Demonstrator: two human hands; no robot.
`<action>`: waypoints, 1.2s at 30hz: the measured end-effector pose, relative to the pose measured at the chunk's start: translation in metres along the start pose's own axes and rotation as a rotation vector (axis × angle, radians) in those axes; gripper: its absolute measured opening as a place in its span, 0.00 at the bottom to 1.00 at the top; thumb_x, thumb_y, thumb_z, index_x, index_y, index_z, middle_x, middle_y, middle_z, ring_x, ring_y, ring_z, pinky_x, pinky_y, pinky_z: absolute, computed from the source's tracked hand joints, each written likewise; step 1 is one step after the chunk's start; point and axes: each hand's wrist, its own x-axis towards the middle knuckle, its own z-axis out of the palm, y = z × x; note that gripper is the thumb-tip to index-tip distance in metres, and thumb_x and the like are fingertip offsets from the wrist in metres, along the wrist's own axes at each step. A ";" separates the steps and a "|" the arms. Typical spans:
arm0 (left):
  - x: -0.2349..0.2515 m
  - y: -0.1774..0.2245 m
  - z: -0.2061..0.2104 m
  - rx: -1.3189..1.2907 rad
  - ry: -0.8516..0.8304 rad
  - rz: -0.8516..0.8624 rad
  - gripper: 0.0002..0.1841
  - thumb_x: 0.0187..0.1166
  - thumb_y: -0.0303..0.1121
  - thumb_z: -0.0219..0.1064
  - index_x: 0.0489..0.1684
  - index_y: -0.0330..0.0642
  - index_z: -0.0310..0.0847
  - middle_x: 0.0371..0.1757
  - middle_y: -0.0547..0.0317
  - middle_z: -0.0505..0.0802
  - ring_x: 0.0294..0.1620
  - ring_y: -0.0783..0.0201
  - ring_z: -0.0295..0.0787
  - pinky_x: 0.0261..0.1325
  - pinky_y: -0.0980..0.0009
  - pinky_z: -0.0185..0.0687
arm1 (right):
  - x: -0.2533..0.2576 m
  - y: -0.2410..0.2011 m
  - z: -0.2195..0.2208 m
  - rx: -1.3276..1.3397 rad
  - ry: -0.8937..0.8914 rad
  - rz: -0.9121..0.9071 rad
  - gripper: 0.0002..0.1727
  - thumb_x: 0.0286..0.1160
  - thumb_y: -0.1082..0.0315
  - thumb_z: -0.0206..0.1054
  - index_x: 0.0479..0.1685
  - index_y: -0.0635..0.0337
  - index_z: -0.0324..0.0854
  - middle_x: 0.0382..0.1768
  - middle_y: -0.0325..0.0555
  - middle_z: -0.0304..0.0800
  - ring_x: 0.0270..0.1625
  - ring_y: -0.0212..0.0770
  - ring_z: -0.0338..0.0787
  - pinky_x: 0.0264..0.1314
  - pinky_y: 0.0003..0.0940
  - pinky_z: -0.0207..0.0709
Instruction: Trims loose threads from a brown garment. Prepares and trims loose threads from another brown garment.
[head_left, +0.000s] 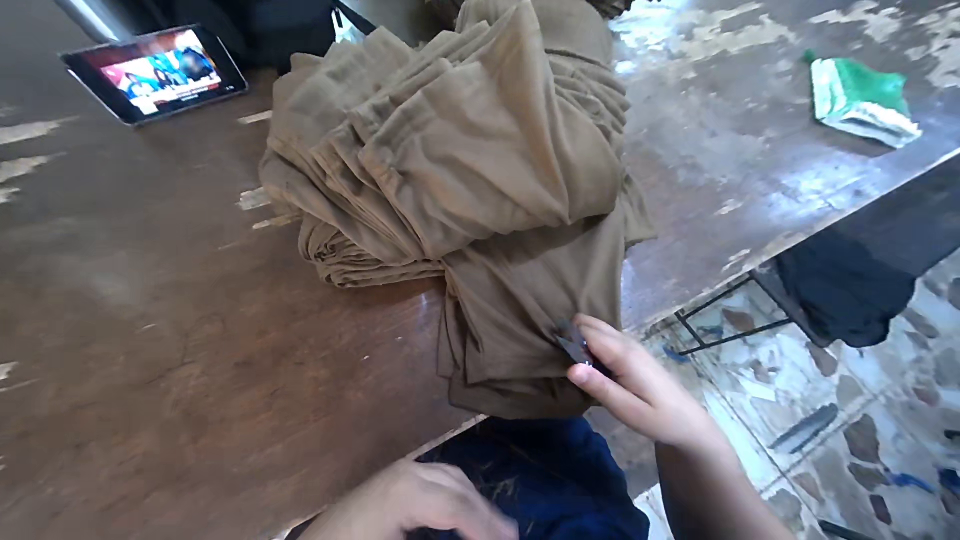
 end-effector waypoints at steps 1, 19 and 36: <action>-0.003 0.009 0.004 0.366 -0.015 -0.159 0.12 0.81 0.37 0.69 0.50 0.39 0.93 0.55 0.54 0.96 0.60 0.61 0.92 0.67 0.64 0.85 | 0.000 0.000 -0.001 0.011 0.015 -0.007 0.29 0.91 0.42 0.49 0.33 0.59 0.74 0.35 0.43 0.75 0.42 0.30 0.76 0.47 0.25 0.71; 0.113 0.031 -0.020 0.484 0.775 0.108 0.21 0.83 0.21 0.53 0.69 0.41 0.84 0.66 0.65 0.91 0.62 0.76 0.88 0.66 0.73 0.85 | 0.014 -0.044 -0.071 0.004 0.712 -0.321 0.13 0.68 0.70 0.74 0.40 0.41 0.76 0.59 0.24 0.86 0.56 0.26 0.90 0.54 0.24 0.88; 0.107 -0.027 0.035 0.793 0.321 0.059 0.15 0.77 0.23 0.65 0.60 0.41 0.90 0.59 0.50 0.92 0.65 0.57 0.88 0.69 0.65 0.84 | -0.057 0.015 -0.018 -0.234 0.051 -0.218 0.10 0.79 0.62 0.65 0.34 0.57 0.74 0.33 0.45 0.81 0.38 0.35 0.83 0.44 0.25 0.80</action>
